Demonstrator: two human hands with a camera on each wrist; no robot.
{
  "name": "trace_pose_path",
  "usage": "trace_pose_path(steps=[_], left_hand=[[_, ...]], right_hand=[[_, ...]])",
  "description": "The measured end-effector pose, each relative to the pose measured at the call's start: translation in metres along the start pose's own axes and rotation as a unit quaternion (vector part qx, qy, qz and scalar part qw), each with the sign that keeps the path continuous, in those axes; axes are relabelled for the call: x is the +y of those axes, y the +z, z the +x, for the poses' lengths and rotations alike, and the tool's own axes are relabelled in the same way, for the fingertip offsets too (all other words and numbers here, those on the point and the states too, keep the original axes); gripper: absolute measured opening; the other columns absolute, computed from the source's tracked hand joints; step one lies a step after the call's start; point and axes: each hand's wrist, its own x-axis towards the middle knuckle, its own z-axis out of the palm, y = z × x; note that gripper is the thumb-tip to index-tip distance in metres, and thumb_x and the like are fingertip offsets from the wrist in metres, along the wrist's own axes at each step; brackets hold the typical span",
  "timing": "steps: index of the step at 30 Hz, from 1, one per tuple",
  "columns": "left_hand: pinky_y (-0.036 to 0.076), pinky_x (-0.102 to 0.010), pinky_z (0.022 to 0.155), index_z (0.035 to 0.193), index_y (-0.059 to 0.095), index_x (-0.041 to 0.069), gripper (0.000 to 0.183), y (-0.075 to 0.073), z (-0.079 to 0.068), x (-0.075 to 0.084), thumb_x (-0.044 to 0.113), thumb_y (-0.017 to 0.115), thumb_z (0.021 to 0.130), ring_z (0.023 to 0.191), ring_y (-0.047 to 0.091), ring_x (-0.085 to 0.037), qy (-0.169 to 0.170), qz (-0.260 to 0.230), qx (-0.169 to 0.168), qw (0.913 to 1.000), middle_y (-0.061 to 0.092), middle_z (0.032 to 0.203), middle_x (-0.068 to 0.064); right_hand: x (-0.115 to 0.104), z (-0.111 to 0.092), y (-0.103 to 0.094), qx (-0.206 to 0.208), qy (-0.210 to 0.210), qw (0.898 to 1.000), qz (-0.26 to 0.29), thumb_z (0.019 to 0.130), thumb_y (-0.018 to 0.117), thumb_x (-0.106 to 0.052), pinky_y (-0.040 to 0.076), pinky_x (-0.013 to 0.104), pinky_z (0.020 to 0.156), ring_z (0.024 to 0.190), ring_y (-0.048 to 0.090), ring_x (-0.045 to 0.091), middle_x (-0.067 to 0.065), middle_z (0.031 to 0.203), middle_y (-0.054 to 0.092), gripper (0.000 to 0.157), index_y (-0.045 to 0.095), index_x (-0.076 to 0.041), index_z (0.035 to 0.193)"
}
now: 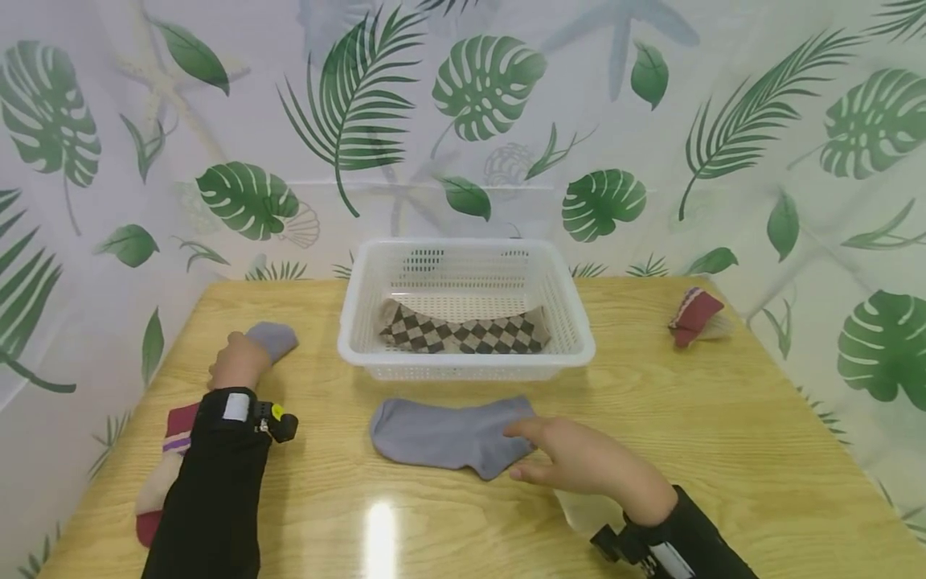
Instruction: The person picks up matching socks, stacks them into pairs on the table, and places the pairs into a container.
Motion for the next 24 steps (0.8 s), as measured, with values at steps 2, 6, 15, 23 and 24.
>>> trace_pose_path(steps=[2, 6, 15, 23, 24], left_hand=[[0.028, -0.071, 0.096, 0.136, 0.026, -0.013, 0.053, 0.010, 0.002, -0.003, 0.016, 0.036, 0.093, 0.121, 0.029, -0.060, -0.007, 0.000, 0.031, 0.9995, 0.035, 0.134, -0.044], [0.034, -0.068, 0.092, 0.127, 0.042, -0.012, 0.046, 0.019, -0.001, -0.003, 0.014, 0.044, 0.089, 0.114, 0.042, -0.056, 0.029, 0.024, 0.066, 0.9971, 0.047, 0.127, -0.039], [0.048, -0.051, 0.073, 0.121, 0.040, -0.013, 0.041, 0.003, -0.032, 0.021, 0.018, 0.043, 0.096, 0.094, 0.056, -0.044, 0.170, -0.060, 0.120, 0.9763, 0.055, 0.108, -0.035], [0.057, -0.047, 0.068, 0.107, 0.050, -0.003, 0.025, 0.009, -0.116, 0.085, 0.001, 0.059, 0.084, 0.085, 0.066, -0.036, 0.428, -0.084, 0.172, 0.8832, 0.064, 0.102, -0.026], [0.058, -0.043, 0.067, 0.104, 0.052, -0.002, 0.025, 0.017, -0.126, 0.090, -0.001, 0.061, 0.081, 0.082, 0.066, -0.033, 0.458, -0.070, 0.166, 0.8706, 0.065, 0.099, -0.023]], right_hand=[[-0.001, 0.000, 0.000, -0.006, -0.002, 1.000, -0.001, 0.089, 0.061, -0.036, 0.051, 0.044, 0.091, 0.106, 0.061, 0.026, 0.013, 0.127, 0.061, 0.052, 0.054, -0.002, 0.128], [-0.001, 0.000, 0.001, -0.008, -0.007, 1.000, 0.006, 0.090, 0.060, -0.035, 0.051, 0.044, 0.091, 0.106, 0.061, 0.026, 0.014, 0.127, 0.061, 0.051, 0.054, -0.002, 0.128], [-0.002, -0.002, 0.004, -0.008, -0.014, 1.000, 0.002, 0.090, 0.060, -0.034, 0.049, 0.045, 0.094, 0.112, 0.059, 0.027, 0.014, 0.126, 0.062, 0.049, 0.055, -0.002, 0.127], [-0.014, 0.005, 0.002, 0.147, -0.035, 0.987, 0.050, 0.093, 0.057, -0.029, 0.056, 0.036, 0.074, 0.087, 0.064, 0.016, 0.010, 0.108, 0.070, 0.030, 0.063, -0.007, 0.113], [-0.016, 0.009, 0.001, 0.171, -0.035, 0.982, 0.071, 0.092, 0.058, -0.026, 0.056, 0.036, 0.073, 0.086, 0.064, 0.015, 0.010, 0.105, 0.070, 0.028, 0.063, -0.007, 0.112]])
